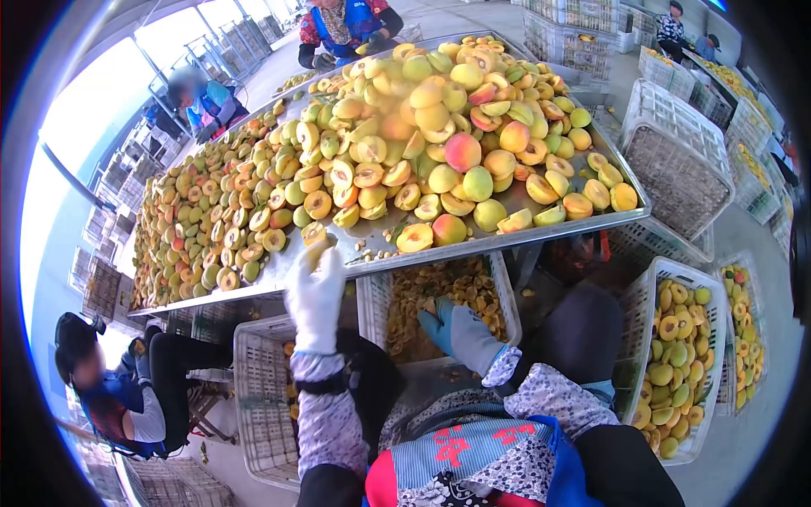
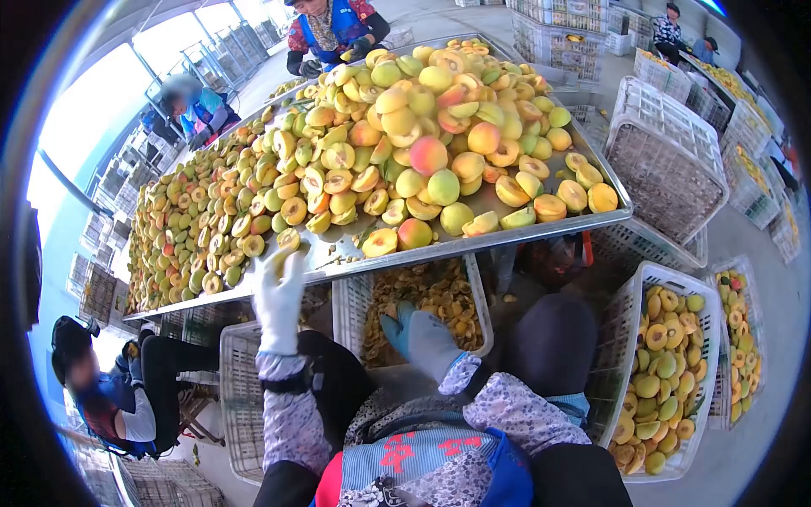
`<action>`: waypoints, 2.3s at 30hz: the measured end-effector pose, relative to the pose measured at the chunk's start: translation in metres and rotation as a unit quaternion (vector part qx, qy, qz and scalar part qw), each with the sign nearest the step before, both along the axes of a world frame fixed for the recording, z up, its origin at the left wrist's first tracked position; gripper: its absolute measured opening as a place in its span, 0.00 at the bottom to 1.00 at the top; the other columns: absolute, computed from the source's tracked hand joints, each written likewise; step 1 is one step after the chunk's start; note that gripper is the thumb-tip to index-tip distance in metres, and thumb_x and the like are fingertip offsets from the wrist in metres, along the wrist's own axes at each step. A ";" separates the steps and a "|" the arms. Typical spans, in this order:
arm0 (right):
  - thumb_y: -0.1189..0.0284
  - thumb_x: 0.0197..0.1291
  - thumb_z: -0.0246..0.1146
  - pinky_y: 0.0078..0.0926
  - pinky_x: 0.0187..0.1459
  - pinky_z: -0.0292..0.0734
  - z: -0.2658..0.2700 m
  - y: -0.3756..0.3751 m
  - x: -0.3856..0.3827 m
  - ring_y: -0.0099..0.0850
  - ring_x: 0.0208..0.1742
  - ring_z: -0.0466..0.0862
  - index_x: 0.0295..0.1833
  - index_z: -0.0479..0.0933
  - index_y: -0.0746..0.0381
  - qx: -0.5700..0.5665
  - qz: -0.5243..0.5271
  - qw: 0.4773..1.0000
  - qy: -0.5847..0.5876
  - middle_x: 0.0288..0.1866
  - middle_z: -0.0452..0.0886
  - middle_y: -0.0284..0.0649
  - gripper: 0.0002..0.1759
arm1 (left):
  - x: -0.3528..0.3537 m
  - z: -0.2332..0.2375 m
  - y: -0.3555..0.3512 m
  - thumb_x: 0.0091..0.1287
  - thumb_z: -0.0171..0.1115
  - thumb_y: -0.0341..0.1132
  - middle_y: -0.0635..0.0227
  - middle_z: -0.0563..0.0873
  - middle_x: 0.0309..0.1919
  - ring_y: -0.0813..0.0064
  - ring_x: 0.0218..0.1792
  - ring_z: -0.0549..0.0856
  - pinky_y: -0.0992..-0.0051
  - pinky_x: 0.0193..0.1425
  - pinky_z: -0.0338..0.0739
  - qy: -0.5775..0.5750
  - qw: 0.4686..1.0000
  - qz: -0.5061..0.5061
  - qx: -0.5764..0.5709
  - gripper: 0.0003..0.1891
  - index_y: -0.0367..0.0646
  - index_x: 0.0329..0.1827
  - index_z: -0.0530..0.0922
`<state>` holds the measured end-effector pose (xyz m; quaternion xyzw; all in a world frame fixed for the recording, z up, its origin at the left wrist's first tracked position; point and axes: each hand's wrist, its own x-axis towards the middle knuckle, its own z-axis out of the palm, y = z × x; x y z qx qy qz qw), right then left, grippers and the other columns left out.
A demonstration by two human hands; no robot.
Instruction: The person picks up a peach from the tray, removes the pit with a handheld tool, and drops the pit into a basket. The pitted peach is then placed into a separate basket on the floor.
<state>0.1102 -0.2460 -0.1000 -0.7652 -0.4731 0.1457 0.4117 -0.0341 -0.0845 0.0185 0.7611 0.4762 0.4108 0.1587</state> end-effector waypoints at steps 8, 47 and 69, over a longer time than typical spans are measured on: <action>0.52 0.69 0.60 0.55 0.41 0.79 0.025 -0.015 0.019 0.60 0.38 0.85 0.47 0.77 0.61 -0.072 0.015 0.995 0.063 0.32 0.85 0.58 0.21 | 0.120 -0.021 0.027 0.59 0.65 0.56 0.46 0.87 0.46 0.49 0.50 0.85 0.59 0.57 0.79 0.274 0.937 -0.210 -0.061 0.28 0.41 0.51 0.82; 0.65 0.66 0.68 0.45 0.34 0.80 0.036 0.015 0.004 0.54 0.37 0.86 0.42 0.78 0.59 0.153 0.047 0.976 0.149 0.33 0.85 0.50 0.10 | 0.008 -0.045 0.147 0.60 0.68 0.45 0.49 0.87 0.45 0.50 0.48 0.87 0.58 0.54 0.80 0.223 0.974 -0.014 0.024 0.24 0.42 0.57 0.81; 0.60 0.69 0.65 0.49 0.34 0.78 0.073 -0.002 -0.004 0.60 0.38 0.83 0.50 0.78 0.63 0.129 0.130 0.982 0.054 0.35 0.83 0.58 0.17 | 0.038 -0.016 -0.075 0.79 0.49 0.46 0.49 0.81 0.62 0.56 0.58 0.83 0.61 0.63 0.80 -0.528 0.716 -0.264 -0.373 0.24 0.33 0.61 0.77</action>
